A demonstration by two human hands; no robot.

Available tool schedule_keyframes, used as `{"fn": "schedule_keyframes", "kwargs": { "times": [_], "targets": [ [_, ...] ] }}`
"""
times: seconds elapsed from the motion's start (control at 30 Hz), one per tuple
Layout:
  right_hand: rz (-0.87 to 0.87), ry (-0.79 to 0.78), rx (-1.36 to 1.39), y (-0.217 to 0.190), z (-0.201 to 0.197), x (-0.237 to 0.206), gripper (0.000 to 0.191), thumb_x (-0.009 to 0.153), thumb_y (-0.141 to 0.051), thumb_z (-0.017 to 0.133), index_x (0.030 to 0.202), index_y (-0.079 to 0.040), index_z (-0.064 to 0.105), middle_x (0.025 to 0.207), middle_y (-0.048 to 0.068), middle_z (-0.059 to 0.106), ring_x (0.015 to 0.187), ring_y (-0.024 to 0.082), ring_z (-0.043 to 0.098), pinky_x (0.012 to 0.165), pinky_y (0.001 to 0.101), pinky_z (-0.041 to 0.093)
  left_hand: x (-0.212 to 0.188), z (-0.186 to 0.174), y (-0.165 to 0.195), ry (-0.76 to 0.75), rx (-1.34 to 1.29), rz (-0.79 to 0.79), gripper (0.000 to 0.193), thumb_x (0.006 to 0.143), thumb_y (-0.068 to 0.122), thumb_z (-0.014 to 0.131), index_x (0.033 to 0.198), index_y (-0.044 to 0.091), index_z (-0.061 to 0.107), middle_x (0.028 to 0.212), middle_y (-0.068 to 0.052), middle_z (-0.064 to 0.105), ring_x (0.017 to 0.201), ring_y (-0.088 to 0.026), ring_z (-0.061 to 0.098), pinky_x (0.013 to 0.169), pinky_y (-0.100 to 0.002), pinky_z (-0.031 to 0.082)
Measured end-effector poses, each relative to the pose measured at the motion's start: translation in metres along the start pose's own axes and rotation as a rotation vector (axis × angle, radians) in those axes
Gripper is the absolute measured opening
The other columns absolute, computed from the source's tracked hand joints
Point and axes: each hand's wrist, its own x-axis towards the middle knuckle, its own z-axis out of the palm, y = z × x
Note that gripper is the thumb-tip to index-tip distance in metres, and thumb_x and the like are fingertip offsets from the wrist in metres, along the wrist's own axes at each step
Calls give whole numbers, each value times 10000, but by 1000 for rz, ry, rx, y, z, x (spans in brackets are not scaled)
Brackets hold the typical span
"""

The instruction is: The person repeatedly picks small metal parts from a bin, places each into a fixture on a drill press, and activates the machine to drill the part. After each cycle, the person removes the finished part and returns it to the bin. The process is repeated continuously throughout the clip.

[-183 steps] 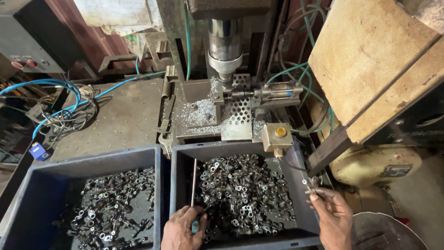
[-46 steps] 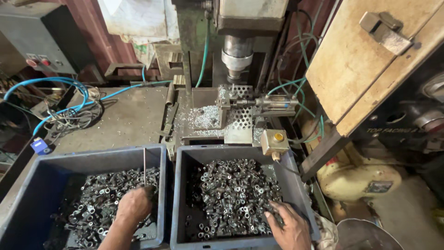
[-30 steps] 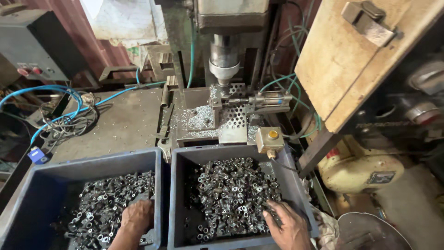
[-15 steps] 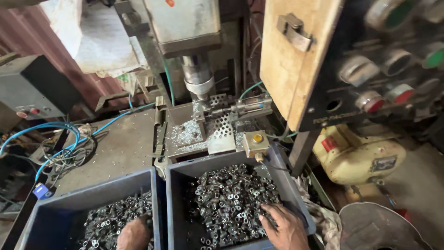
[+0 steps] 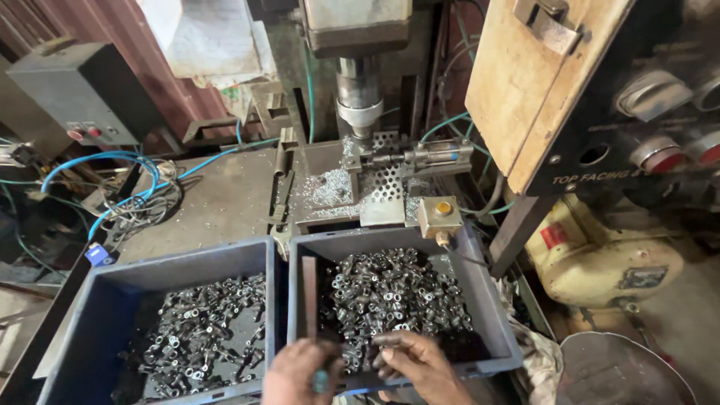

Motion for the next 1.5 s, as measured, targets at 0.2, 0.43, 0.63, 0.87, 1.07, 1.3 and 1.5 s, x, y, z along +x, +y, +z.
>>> {"fn": "schedule_keyframes", "kwargs": {
  "times": [0.2,0.43,0.63,0.87,1.07,1.3,1.5],
  "targets": [
    [270,63,363,-1,10,-5,288,909,-145,713,1186,-78,669,1020,62,738,892,177,703,678,388,598,2,33,22,-93,183,332,296,799,265,711,1080,182,754,899,-41,678,759,-227,713,887,-508,528],
    [176,-1,455,5,0,-16,278,910,-35,692,1185,-51,654,1098,81,743,941,202,709,793,385,603,-14,56,16,-30,283,471,317,801,237,653,1098,203,760,951,-13,698,651,-159,659,869,-475,553],
    [99,-74,330,-1,-7,-13,289,867,-17,718,1152,-27,672,1027,111,754,892,202,723,770,387,607,-8,52,15,-58,201,376,258,815,268,753,1060,194,784,843,-19,692,654,-182,689,859,-492,566],
    [-171,192,640,-38,-74,-10,300,898,-109,655,1172,-4,721,877,154,734,770,275,701,677,402,572,2,17,18,16,-45,-99,165,837,144,692,988,165,754,959,-56,774,898,-248,768,834,-393,601],
    [-394,359,418,-50,-121,-11,261,940,-48,624,1182,12,699,968,161,743,852,268,712,737,406,564,23,10,0,-14,-83,-157,272,817,121,672,1081,138,735,1002,-102,758,929,-338,734,780,-419,589],
    [-435,598,42,-29,-146,-15,261,910,0,668,1171,0,679,983,121,759,820,196,708,707,324,547,8,37,-21,-165,-14,-246,383,830,170,673,1210,203,704,1030,-82,730,961,-343,710,816,-433,582],
    [-511,650,-94,-18,-148,-8,212,902,1,700,1113,7,674,958,98,768,803,156,722,717,286,568,0,48,-36,-449,135,-272,772,667,170,771,1404,256,559,1181,-67,655,1069,-319,657,963,-442,518]
  ]
}}
